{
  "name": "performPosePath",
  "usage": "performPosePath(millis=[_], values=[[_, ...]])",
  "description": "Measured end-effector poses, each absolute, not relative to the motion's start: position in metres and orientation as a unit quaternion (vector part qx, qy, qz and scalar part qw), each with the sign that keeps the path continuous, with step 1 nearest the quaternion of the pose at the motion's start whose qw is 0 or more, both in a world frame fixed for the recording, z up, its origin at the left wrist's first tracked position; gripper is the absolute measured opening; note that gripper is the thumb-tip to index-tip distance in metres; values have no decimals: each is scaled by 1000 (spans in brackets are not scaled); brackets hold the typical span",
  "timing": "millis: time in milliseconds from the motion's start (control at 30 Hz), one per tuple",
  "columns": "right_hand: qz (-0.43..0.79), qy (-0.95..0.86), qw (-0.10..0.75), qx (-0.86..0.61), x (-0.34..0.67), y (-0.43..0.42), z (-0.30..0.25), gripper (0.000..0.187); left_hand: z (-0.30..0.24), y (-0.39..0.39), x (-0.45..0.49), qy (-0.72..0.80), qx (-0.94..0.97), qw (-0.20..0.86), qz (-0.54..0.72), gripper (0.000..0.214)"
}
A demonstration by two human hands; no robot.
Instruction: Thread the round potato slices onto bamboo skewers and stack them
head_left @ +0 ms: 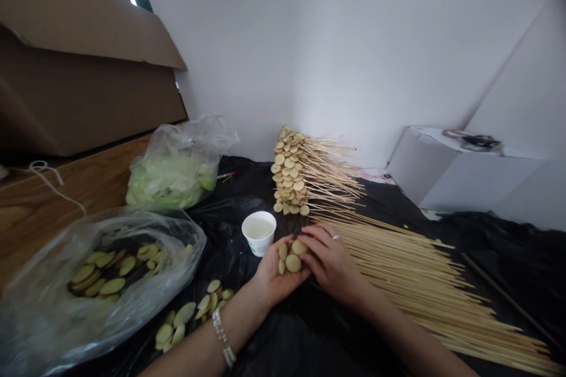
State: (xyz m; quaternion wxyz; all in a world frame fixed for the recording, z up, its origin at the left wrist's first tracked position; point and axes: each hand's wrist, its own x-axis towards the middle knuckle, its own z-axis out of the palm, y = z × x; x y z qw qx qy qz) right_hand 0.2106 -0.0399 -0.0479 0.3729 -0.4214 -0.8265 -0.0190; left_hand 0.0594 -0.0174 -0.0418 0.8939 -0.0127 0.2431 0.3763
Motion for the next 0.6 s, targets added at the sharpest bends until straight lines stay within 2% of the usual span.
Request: performPosePath(millis=[167,333,500,600], values=[[2,-801,421,-426,211,-35,-51,23,-41,-17,59,235,-32,900,365,15],[47,-753,477,-451,215,-34,-44,29,-38,-18,59,210,-16,912,353,20],[52,-781,452,-429,214,-38,-39,16,-38,-16,59,223,-5,905,361,19],[35,-808,423,-408,212,-40,-41,19,-39,-16,59,225,5,904,364,17]])
